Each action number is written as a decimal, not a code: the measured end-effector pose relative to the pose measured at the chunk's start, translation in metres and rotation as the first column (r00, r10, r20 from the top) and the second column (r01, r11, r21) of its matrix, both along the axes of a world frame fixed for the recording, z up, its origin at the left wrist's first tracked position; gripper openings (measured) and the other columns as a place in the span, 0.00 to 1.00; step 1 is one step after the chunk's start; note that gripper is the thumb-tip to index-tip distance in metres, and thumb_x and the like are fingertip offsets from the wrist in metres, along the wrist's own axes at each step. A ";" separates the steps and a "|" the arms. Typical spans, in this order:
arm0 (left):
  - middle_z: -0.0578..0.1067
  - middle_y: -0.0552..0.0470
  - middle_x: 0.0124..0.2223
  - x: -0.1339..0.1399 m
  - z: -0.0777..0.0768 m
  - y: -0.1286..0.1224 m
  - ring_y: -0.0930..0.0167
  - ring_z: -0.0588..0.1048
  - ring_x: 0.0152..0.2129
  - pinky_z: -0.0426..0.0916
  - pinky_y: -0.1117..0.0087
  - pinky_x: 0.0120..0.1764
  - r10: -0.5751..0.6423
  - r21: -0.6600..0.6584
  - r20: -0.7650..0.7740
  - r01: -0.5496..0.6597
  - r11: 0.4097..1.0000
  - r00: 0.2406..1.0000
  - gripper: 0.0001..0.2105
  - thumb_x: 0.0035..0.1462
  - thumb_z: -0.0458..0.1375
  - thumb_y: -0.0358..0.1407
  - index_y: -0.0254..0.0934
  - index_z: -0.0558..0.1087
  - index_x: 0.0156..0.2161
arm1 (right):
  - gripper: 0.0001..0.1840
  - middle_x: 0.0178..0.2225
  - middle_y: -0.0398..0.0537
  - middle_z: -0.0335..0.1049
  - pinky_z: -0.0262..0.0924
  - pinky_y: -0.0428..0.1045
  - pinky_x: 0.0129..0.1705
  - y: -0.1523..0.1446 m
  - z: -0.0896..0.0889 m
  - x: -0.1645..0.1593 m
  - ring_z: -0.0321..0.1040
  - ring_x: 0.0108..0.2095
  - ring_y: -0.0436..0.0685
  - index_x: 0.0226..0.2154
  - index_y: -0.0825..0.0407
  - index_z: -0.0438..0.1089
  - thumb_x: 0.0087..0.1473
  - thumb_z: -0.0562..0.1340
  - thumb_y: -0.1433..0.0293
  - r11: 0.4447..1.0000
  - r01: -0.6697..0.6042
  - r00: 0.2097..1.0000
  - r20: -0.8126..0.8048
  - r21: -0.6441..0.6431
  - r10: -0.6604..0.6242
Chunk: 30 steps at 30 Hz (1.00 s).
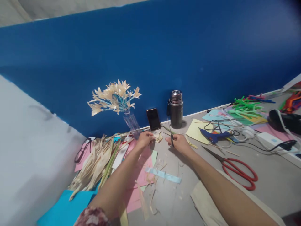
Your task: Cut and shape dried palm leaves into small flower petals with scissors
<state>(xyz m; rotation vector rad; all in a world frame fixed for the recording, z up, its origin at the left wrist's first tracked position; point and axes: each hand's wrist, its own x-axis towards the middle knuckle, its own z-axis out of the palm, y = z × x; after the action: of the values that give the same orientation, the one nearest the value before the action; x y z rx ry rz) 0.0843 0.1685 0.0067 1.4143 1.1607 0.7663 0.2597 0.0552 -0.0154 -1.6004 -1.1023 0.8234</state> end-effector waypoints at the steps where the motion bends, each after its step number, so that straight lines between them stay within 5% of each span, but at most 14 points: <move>1: 0.72 0.53 0.20 -0.002 0.004 -0.002 0.77 0.65 0.14 0.56 0.76 0.19 -0.003 0.015 0.002 0.003 1.000 1.000 0.09 0.41 0.67 0.32 0.33 0.71 0.25 | 0.17 0.22 0.48 0.73 0.53 0.46 0.23 -0.001 0.002 -0.001 0.63 0.21 0.51 0.21 0.55 0.73 0.46 0.66 0.57 1.000 -0.014 1.000 -0.005 0.007 0.014; 4: 0.78 0.46 0.35 -0.008 0.020 -0.026 0.75 0.72 0.23 0.62 0.76 0.23 -0.057 0.029 0.045 0.055 0.998 0.997 0.13 0.49 0.65 0.42 0.33 0.75 0.36 | 0.14 0.21 0.47 0.73 0.51 0.46 0.22 -0.007 0.009 -0.011 0.60 0.19 0.50 0.21 0.55 0.73 0.45 0.66 0.61 0.994 -0.100 0.995 -0.014 0.038 0.101; 6: 0.76 0.43 0.47 -0.009 0.029 -0.050 0.69 0.76 0.35 0.69 0.71 0.32 -0.217 -0.026 0.143 0.223 0.975 0.966 0.20 0.52 0.62 0.46 0.37 0.74 0.48 | 0.11 0.19 0.45 0.71 0.51 0.46 0.22 -0.012 0.014 -0.019 0.60 0.19 0.50 0.19 0.54 0.72 0.45 0.64 0.65 0.978 -0.191 0.981 -0.001 0.087 0.192; 9: 0.75 0.43 0.47 -0.006 0.039 -0.085 0.65 0.75 0.40 0.70 0.66 0.40 -0.454 -0.006 0.167 0.461 0.887 0.875 0.26 0.49 0.66 0.40 0.36 0.70 0.53 | 0.08 0.19 0.44 0.69 0.53 0.45 0.24 -0.020 0.018 -0.031 0.62 0.22 0.52 0.17 0.55 0.70 0.43 0.62 0.69 0.954 -0.272 0.962 0.012 0.122 0.273; 17: 0.74 0.47 0.43 -0.014 0.034 -0.111 0.67 0.73 0.37 0.67 0.67 0.40 -0.458 0.204 -0.076 0.464 0.862 0.886 0.23 0.50 0.60 0.31 0.34 0.68 0.53 | 0.02 0.21 0.42 0.68 0.51 0.44 0.25 -0.027 0.012 -0.037 0.60 0.23 0.50 0.21 0.56 0.70 0.37 0.61 0.75 0.899 -0.435 0.900 0.068 0.047 0.431; 23: 0.74 0.45 0.46 -0.023 0.035 -0.129 0.65 0.73 0.42 0.66 0.66 0.46 -0.385 0.286 -0.045 0.381 0.879 0.922 0.25 0.48 0.59 0.28 0.32 0.67 0.54 | 0.05 0.24 0.42 0.69 0.51 0.44 0.26 -0.034 0.023 -0.044 0.61 0.25 0.51 0.24 0.55 0.69 0.37 0.60 0.75 0.845 -0.535 0.840 0.118 0.023 0.529; 30: 0.74 0.44 0.49 -0.041 0.036 -0.139 0.65 0.73 0.42 0.68 0.64 0.44 -0.302 0.216 0.041 0.287 0.933 0.952 0.26 0.49 0.58 0.27 0.35 0.68 0.56 | 0.04 0.23 0.40 0.67 0.54 0.45 0.28 -0.046 0.042 -0.045 0.63 0.25 0.51 0.26 0.53 0.67 0.48 0.60 0.69 0.770 -0.634 0.771 0.143 0.071 0.621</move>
<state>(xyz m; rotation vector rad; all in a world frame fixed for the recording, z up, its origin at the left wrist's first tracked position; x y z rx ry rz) 0.0432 0.0292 0.0425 1.6739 0.8029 0.7334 0.2149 0.0094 0.0269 -1.1804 -1.7875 1.0830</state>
